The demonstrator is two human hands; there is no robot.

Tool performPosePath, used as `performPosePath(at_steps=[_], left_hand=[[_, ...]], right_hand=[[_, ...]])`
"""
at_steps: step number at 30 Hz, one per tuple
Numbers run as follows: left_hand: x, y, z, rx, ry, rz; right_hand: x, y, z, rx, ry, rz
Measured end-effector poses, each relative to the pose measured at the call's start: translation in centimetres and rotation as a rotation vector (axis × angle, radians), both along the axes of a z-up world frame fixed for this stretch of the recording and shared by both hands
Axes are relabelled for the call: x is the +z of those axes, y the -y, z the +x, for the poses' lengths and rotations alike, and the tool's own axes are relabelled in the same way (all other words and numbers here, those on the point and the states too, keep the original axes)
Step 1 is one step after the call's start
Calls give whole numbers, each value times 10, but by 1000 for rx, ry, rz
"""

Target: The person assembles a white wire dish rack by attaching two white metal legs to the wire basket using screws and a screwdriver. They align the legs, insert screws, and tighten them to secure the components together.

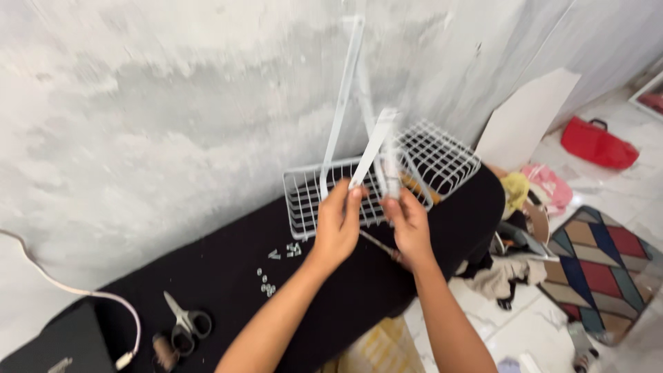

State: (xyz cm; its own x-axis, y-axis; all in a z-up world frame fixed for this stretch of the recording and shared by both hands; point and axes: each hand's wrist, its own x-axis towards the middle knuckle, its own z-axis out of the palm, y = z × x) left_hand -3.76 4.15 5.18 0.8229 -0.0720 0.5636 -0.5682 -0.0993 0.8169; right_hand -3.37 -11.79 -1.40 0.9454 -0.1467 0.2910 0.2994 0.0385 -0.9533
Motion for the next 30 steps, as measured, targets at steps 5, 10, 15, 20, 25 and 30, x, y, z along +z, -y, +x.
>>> performPosePath(at_steps=[5, 10, 15, 20, 25, 30], left_hand=[[-3, 2, 2, -22, -9, -51], [10, 0, 0, -60, -8, -79], [25, -1, 3, -78, 42, -46], [29, -2, 1, -149, 54, -38], [31, -5, 3, -171, 54, -9], [30, -12, 9, -158, 0, -20]], right_hand=[[-15, 7, 5, 106, 242, 144], [-23, 8, 4, 112, 228, 88], [-21, 10, 5, 145, 227, -13], [-19, 14, 5, 229, 148, -121], [-14, 22, 5, 292, 112, -127], [-2, 35, 5, 379, 144, -52]])
